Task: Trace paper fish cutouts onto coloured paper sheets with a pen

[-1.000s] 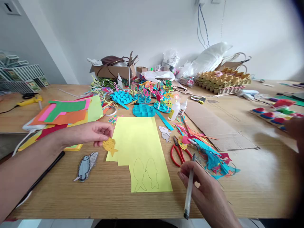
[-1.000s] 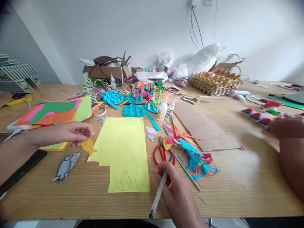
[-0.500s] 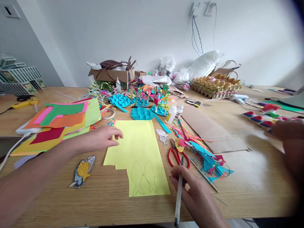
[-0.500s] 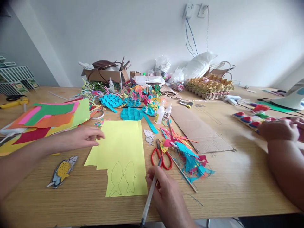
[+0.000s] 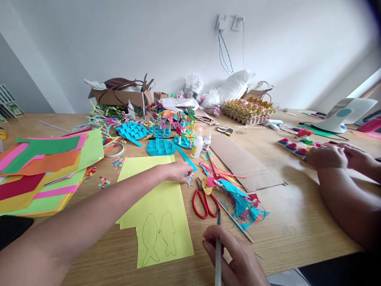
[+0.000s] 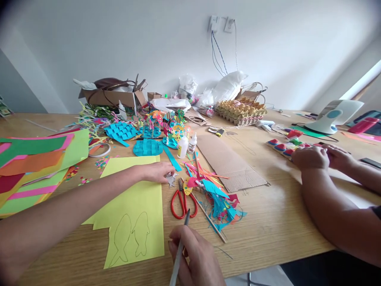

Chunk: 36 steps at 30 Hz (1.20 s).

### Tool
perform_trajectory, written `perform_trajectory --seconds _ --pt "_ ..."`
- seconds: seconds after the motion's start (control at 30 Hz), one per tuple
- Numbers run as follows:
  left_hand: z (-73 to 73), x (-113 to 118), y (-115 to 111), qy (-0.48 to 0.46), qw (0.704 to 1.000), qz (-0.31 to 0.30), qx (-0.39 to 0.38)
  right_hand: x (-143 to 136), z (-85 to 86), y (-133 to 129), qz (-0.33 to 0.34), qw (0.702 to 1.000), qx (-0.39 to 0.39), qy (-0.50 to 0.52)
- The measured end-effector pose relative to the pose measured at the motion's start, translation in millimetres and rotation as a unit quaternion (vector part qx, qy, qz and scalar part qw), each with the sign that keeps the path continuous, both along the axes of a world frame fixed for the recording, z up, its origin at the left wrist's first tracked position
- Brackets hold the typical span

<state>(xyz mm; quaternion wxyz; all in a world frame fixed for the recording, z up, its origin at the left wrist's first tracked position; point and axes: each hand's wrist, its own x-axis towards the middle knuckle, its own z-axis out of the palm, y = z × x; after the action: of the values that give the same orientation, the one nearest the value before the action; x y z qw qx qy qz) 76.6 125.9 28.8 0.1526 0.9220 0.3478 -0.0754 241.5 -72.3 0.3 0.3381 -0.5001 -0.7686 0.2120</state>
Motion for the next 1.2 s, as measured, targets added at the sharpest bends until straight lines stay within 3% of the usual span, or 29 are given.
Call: perform_trajectory --seconds 0.27,0.4,0.53,0.7,1.0,1.2 --pt "1.7 7.3 9.7 0.013 0.999 0.021 -0.038 -1.8 -5.4 5.9 -0.001 1.0 0.003 0.009" --pt "10.3 1.2 4.1 -0.025 0.995 0.025 -0.094 0.0 -4.2 9.5 -0.023 1.0 -0.002 0.019" --pt "29.9 -9.6 -16.1 -0.064 0.98 0.009 -0.187 3.6 6.6 19.4 -0.089 0.994 0.028 0.059" --pt "44.3 -18.6 -54.3 -0.085 0.959 -0.007 -0.27 -7.0 18.0 35.9 -0.093 0.988 0.016 0.118" --pt "32.2 -29.5 -83.6 -0.135 0.938 0.027 -0.317 -31.2 -2.0 39.1 -0.05 0.978 -0.103 0.176" --pt "13.2 -34.0 -88.8 -0.16 0.93 0.067 -0.324 -32.2 -8.6 37.7 -0.075 0.969 -0.156 0.176"
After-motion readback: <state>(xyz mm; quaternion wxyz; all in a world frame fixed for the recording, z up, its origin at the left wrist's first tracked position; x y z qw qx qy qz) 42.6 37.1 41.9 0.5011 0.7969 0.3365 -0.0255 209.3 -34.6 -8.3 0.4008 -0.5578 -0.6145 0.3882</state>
